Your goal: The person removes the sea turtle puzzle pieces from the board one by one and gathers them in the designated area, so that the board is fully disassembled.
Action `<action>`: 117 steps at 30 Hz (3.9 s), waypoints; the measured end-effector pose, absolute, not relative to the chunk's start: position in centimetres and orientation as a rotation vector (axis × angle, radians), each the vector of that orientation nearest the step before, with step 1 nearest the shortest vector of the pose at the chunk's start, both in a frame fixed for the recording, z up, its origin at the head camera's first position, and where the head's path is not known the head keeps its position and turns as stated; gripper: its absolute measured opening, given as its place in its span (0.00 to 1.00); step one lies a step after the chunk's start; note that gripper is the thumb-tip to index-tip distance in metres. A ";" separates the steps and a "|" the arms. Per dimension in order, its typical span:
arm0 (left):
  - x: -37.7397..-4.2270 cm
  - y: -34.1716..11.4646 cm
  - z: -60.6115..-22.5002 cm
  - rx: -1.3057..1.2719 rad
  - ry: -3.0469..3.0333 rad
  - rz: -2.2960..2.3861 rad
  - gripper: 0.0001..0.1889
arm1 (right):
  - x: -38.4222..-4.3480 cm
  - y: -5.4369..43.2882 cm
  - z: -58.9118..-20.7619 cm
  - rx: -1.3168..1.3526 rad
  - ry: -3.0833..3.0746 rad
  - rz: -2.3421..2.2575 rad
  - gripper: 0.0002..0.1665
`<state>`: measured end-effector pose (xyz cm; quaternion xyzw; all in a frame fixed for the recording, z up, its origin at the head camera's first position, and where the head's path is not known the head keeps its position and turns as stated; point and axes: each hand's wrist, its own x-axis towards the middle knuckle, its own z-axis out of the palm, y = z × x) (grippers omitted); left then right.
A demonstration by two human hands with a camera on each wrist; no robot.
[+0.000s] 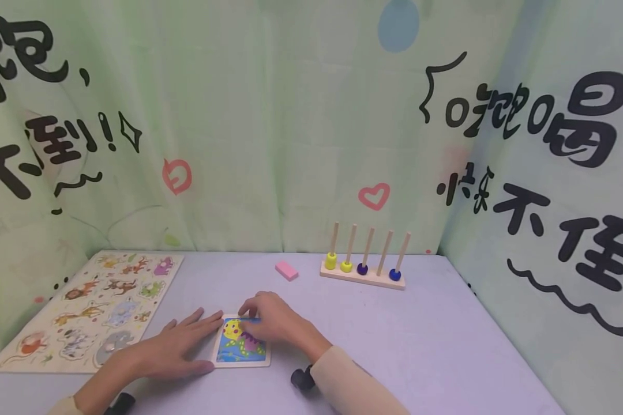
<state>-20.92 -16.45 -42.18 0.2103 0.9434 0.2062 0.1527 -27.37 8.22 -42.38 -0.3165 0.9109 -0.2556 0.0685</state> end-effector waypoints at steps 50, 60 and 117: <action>-19.7 -17.0 -40.6 0.604 2.590 0.450 0.35 | -29.9 6.1 -42.9 -0.975 2.542 -0.840 0.06; -19.4 -17.1 -40.3 0.630 2.587 0.402 0.37 | -29.8 6.1 -42.6 -0.974 2.527 -0.850 0.06; -19.3 -16.5 -40.3 0.610 2.597 0.391 0.35 | -29.6 5.5 -42.6 -0.987 2.507 -0.839 0.05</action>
